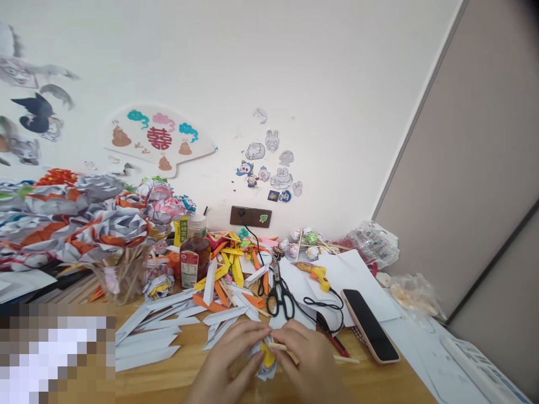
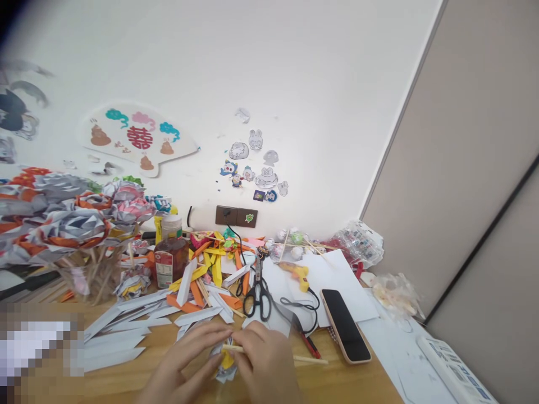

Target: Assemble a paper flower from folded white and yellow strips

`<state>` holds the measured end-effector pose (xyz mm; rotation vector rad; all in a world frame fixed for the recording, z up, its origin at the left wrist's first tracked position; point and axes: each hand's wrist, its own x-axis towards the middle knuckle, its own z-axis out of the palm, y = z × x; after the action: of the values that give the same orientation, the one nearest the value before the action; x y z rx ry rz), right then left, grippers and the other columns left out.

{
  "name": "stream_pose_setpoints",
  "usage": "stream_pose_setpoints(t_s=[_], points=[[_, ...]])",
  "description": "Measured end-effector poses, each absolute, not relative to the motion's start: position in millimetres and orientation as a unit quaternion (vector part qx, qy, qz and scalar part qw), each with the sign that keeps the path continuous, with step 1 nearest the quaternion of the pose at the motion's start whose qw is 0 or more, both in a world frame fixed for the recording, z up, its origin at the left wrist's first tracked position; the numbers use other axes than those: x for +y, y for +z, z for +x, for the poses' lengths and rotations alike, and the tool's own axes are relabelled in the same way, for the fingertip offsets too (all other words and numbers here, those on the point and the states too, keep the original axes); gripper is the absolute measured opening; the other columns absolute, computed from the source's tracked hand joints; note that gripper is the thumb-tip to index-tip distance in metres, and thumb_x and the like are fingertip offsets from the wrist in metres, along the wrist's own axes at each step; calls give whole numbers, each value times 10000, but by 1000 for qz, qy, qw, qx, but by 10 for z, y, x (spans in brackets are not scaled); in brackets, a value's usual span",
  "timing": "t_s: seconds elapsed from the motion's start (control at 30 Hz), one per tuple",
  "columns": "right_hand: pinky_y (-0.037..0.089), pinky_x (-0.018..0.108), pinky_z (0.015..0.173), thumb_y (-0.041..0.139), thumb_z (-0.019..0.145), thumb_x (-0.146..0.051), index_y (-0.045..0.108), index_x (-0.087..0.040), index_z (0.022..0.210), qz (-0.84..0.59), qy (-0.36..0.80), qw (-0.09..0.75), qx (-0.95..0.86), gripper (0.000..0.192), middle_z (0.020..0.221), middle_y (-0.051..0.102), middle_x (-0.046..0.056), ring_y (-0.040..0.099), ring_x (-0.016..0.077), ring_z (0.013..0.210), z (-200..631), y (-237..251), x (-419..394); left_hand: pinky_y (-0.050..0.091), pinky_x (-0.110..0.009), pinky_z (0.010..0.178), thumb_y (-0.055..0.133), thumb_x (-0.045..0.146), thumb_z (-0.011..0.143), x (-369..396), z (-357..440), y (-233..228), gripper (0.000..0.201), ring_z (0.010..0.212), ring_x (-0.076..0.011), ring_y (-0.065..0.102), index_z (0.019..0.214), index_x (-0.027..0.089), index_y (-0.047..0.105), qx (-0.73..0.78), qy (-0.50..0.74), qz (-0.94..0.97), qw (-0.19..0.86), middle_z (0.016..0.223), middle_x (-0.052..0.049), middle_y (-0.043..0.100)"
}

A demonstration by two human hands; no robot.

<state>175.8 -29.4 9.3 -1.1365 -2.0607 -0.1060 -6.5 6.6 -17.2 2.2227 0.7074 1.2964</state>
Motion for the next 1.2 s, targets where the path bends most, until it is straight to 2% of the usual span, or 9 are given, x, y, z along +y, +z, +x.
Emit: stream_pose_setpoints(t_s=[0.2, 0.4, 0.5, 0.63, 0.77, 0.9, 1.0, 1.1, 1.2], points=[[319, 266, 460, 308, 981, -235, 622, -184, 939, -406, -213, 399, -794, 321, 631, 636, 25, 555, 164, 488, 1742, 169, -317, 441, -327, 1004, 507, 37, 849, 51, -97, -57, 478, 1157, -189, 528, 1260, 283, 521, 206, 476, 849, 100, 1208, -73, 617], [309, 280, 464, 335, 961, -163, 609, -142, 965, -380, -301, 400, -778, 275, 606, 641, 35, 538, 170, 471, 1742, 184, -318, 467, -276, 942, 507, 19, 849, 30, -102, -62, 391, 1093, -172, 553, 1179, 224, 546, 177, 489, 849, 93, 1112, -83, 637], [315, 278, 474, 325, 960, -176, 614, -157, 929, -383, -291, 403, -779, 291, 616, 638, 36, 535, 172, 484, 1732, 180, -325, 488, -252, 883, 498, 9, 852, 39, -98, -72, 370, 1024, -164, 591, 1156, 213, 555, 177, 488, 848, 104, 1058, -77, 651], [325, 267, 488, 379, 936, -216, 624, -196, 797, -421, -217, 411, -779, 282, 629, 624, 29, 535, 167, 497, 1718, 163, -334, 503, -245, 831, 534, 30, 842, 28, -89, -77, 328, 954, -169, 627, 1098, 229, 579, 194, 499, 838, 106, 998, -58, 670], [355, 235, 523, 504, 876, -251, 620, -186, 696, -467, -57, 403, -785, 224, 656, 602, 29, 574, 151, 568, 1711, 166, -339, 507, -235, 761, 597, 69, 821, -2, -76, -66, 232, 848, -165, 650, 965, 251, 587, 227, 513, 818, 126, 904, -21, 681], [347, 226, 550, 542, 812, -220, 560, -181, 631, -498, 66, 397, -768, 186, 652, 547, 9, 548, 143, 602, 1696, 215, -353, 489, -256, 691, 585, 145, 844, -17, -58, 0, 94, 749, -174, 634, 829, 236, 599, 259, 482, 821, 163, 785, -7, 666], [310, 223, 557, 577, 754, -196, 476, -186, 594, -537, 155, 360, -747, 189, 634, 486, -24, 495, 133, 611, 1694, 251, -340, 471, -269, 664, 597, 210, 836, -14, -43, 65, 130, 710, -187, 617, 706, 211, 588, 320, 422, 815, 237, 720, -10, 649], [255, 218, 527, 590, 742, -227, 408, -192, 571, -543, 230, 328, -738, 252, 596, 408, -52, 410, 115, 579, 1713, 248, -296, 454, -282, 675, 593, 253, 811, 0, -30, 103, 144, 722, -199, 604, 678, 202, 567, 355, 373, 788, 338, 729, -18, 640], [224, 213, 501, 603, 734, -263, 437, -185, 575, -524, 318, 333, -717, 243, 568, 363, -70, 348, 102, 555, 1743, 208, -257, 425, -298, 702, 579, 296, 766, 28, -10, 97, 136, 739, -205, 560, 676, 200, 542, 352, 350, 757, 426, 719, -11, 591]])
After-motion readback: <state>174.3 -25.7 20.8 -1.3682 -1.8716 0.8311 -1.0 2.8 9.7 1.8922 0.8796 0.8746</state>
